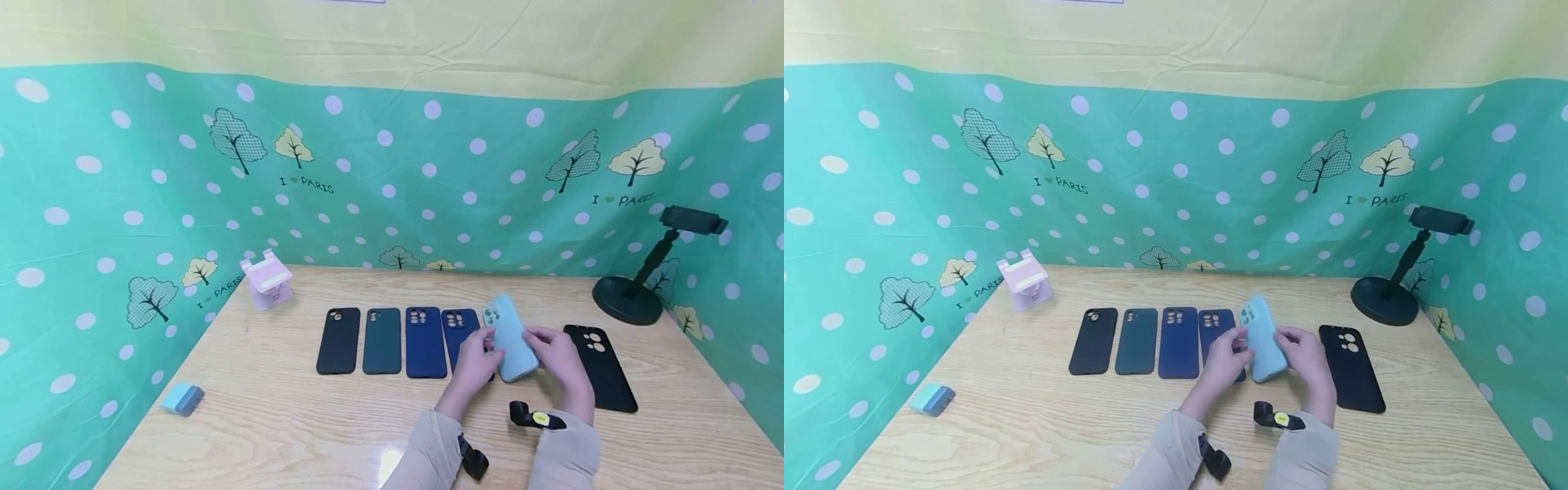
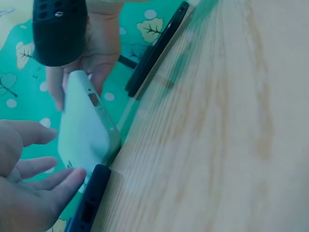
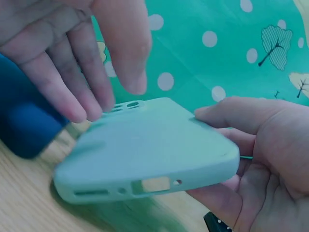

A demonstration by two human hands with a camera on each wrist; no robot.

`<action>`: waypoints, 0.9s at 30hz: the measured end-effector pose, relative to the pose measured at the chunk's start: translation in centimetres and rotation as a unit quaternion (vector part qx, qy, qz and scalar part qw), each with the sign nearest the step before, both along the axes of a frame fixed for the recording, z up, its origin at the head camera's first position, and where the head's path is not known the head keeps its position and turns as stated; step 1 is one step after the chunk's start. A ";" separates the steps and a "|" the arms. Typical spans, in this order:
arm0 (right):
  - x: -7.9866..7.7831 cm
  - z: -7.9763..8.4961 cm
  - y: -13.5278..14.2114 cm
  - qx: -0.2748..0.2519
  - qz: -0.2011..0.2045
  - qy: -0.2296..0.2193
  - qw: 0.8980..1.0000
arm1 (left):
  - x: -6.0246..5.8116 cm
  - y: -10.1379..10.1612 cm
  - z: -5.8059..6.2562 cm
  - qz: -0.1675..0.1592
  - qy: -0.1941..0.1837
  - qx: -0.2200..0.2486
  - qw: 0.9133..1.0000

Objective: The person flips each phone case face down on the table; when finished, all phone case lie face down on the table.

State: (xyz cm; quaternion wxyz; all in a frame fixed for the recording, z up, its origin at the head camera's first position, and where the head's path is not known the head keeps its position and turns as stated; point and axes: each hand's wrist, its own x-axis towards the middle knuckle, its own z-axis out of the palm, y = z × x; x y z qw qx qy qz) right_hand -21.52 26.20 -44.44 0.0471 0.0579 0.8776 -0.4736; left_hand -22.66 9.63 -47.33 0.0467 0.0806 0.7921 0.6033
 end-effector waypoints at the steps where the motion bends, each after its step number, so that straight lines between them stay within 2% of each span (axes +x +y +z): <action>1: 0.1 -0.1 0.1 0.004 -0.001 -0.002 1.000 | 0.0 0.0 0.0 -0.001 0.000 -0.005 1.000; 6: 0.3 -0.4 0.5 0.025 -0.012 -0.015 1.000 | 0.1 -0.1 0.1 -0.009 -0.006 -0.034 0.999; 11: 0.1 -1.1 0.7 0.061 -0.027 -0.017 0.998 | 0.2 -0.1 0.1 -0.013 -0.013 -0.043 0.999; 16: -0.1 -1.7 0.7 0.110 -0.035 -0.006 0.993 | 0.2 0.0 0.0 -0.014 -0.001 -0.047 0.999; 27: -0.2 -1.9 0.0 0.156 -0.061 -0.005 0.986 | 0.1 -0.1 -0.1 -0.016 0.011 -0.055 0.998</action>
